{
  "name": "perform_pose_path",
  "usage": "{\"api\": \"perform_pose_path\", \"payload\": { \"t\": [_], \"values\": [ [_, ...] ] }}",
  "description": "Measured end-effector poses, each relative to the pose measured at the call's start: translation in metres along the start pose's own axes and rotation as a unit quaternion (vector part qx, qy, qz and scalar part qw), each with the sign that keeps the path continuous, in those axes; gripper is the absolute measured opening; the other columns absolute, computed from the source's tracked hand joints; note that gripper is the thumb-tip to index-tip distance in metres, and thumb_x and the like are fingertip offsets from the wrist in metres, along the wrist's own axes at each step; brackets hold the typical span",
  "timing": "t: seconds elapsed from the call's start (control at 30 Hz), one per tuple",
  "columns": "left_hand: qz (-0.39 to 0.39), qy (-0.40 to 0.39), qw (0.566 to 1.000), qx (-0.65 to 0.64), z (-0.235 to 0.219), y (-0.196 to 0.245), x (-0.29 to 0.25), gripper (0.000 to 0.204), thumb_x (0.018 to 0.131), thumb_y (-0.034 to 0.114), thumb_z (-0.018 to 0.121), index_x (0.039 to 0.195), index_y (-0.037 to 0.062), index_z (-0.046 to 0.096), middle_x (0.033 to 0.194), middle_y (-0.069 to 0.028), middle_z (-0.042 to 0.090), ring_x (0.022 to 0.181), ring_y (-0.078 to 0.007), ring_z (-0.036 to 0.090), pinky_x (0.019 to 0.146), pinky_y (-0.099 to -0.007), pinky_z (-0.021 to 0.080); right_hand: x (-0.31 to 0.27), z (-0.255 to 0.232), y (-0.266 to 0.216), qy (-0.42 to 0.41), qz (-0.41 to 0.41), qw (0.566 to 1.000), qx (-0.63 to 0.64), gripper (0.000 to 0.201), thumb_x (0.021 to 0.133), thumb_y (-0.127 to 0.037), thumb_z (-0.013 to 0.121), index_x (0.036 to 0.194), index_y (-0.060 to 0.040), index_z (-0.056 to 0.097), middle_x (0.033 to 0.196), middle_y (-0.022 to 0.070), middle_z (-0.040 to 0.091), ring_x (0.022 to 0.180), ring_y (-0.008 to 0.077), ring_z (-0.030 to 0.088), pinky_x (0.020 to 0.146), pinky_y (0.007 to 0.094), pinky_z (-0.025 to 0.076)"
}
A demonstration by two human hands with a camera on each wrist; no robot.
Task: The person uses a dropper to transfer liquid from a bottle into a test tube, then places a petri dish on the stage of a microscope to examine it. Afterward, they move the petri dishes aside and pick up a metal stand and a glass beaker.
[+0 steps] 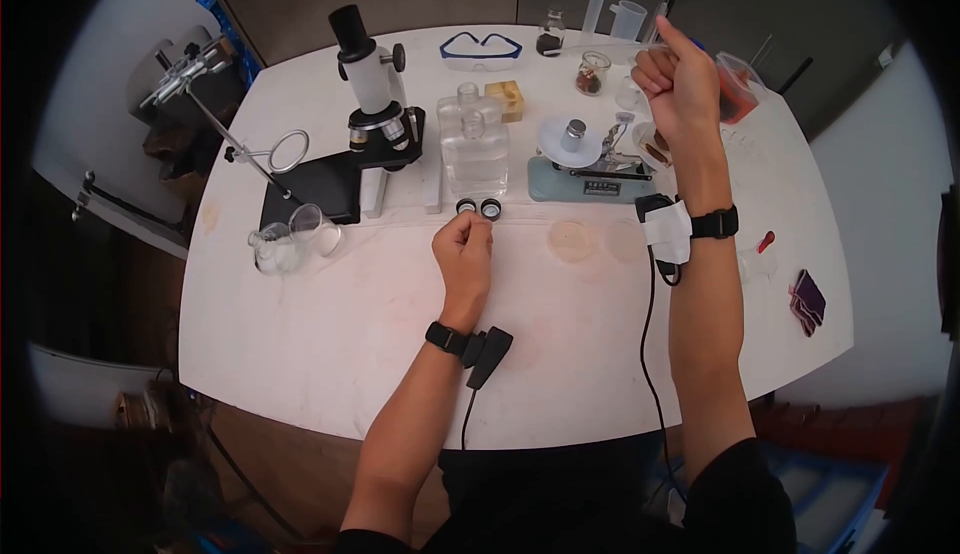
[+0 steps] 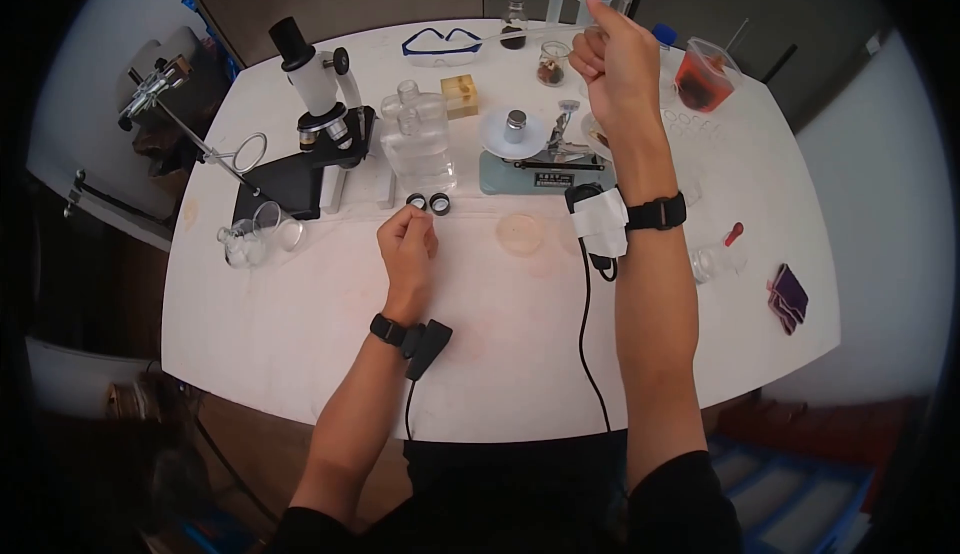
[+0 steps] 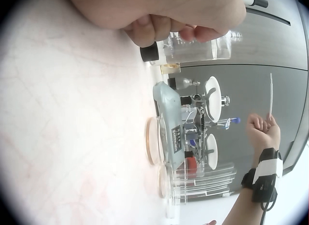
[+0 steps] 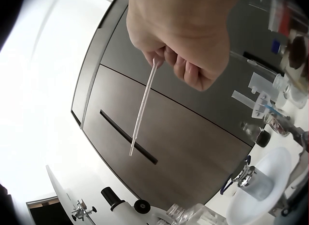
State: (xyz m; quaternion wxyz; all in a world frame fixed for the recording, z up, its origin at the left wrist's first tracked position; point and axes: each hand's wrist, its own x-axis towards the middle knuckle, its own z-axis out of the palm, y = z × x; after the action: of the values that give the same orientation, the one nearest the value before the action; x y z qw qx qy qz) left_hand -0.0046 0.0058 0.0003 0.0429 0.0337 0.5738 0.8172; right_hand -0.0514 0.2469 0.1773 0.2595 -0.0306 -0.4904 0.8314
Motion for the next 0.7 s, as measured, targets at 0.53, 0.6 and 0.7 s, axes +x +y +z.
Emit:
{"api": "perform_pose_path", "payload": {
  "t": [0.53, 0.6, 0.7],
  "values": [
    [-0.036, 0.021, 0.999, -0.012, 0.006, 0.009, -0.004, 0.024, 0.087, 0.003, 0.050, 0.063, 0.0059, 0.044, 0.057, 0.0054, 0.034, 0.049, -0.0036, 0.025, 0.044, -0.0229, 0.018, -0.049, -0.106, -0.098, 0.068, -0.126, 0.989, 0.031, 0.042, 0.092, -0.013, 0.061, 0.060, -0.0133, 0.033, 0.055, -0.0042, 0.021, 0.049, 0.0095, 0.021, 0.048, 0.0274, 0.020],
    [-0.038, 0.019, 0.999, -0.009, 0.008, 0.011, -0.005, 0.024, 0.087, 0.004, 0.050, 0.063, 0.0060, 0.044, 0.057, 0.0055, 0.034, 0.048, -0.0036, 0.025, 0.045, -0.0230, 0.017, -0.052, -0.117, -0.104, 0.082, -0.138, 0.987, 0.028, 0.042, 0.092, -0.013, 0.060, 0.060, -0.0129, 0.033, 0.055, -0.0041, 0.022, 0.049, 0.0096, 0.021, 0.048, 0.0276, 0.020],
    [-0.040, 0.015, 0.999, -0.007, 0.007, 0.011, -0.005, 0.025, 0.087, 0.004, 0.050, 0.063, 0.0061, 0.043, 0.057, 0.0057, 0.034, 0.048, -0.0036, 0.024, 0.045, -0.0232, 0.017, -0.053, -0.137, -0.112, 0.088, -0.150, 0.984, 0.043, 0.043, 0.092, -0.012, 0.060, 0.059, -0.0131, 0.032, 0.055, -0.0037, 0.022, 0.050, 0.0097, 0.021, 0.049, 0.0281, 0.020]
  ]
}}
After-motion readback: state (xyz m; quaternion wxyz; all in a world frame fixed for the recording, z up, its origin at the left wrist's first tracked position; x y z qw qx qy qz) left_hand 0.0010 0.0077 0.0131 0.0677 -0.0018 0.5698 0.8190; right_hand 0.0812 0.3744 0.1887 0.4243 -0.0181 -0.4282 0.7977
